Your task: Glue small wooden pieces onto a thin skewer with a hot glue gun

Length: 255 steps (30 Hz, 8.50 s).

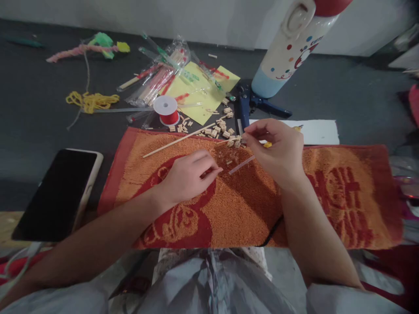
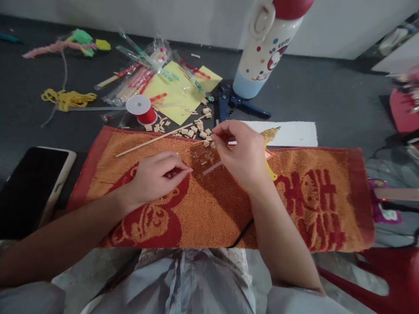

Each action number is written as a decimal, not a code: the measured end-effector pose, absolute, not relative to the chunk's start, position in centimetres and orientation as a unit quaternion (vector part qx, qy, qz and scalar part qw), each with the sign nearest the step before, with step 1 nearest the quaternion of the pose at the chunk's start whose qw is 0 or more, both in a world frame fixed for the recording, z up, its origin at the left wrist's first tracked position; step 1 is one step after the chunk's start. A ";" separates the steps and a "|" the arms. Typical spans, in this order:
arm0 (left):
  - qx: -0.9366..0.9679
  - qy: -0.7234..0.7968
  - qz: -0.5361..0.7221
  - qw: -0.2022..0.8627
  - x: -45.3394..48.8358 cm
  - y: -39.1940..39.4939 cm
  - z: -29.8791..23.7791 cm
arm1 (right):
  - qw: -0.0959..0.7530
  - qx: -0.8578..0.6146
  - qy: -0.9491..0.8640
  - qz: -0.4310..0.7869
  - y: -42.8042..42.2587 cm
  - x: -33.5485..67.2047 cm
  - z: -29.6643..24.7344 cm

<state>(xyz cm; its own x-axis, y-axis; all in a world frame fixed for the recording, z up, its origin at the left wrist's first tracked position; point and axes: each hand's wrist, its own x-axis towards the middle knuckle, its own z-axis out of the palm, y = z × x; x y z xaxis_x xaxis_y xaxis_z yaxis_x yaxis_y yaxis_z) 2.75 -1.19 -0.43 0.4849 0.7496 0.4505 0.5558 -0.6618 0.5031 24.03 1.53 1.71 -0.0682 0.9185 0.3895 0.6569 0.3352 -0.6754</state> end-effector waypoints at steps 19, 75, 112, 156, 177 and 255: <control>0.689 0.496 0.473 0.235 1.6 0.8 -0.1 | 0.247 -0.439 -0.858 0.102 0.5 21.4 1.8; 0.829 0.416 0.337 0.158 1.8 0.5 -0.2 | 0.031 -0.769 -0.624 0.136 -1.6 29.5 3.0; 0.770 0.637 0.005 0.036 1.1 5.1 3.9 | 0.548 -0.309 -0.319 0.708 2.1 25.5 0.8; 0.623 0.593 0.240 0.450 3.7 2.2 3.9 | 0.546 -0.299 -0.369 0.690 1.4 24.6 0.4; 0.274 0.413 0.319 0.808 5.2 -0.3 2.7 | 0.521 -0.443 -0.503 0.529 -0.8 21.1 2.1; 0.333 0.433 0.566 0.618 2.6 0.7 2.9 | 0.430 -0.396 -0.478 0.656 -2.8 23.4 3.7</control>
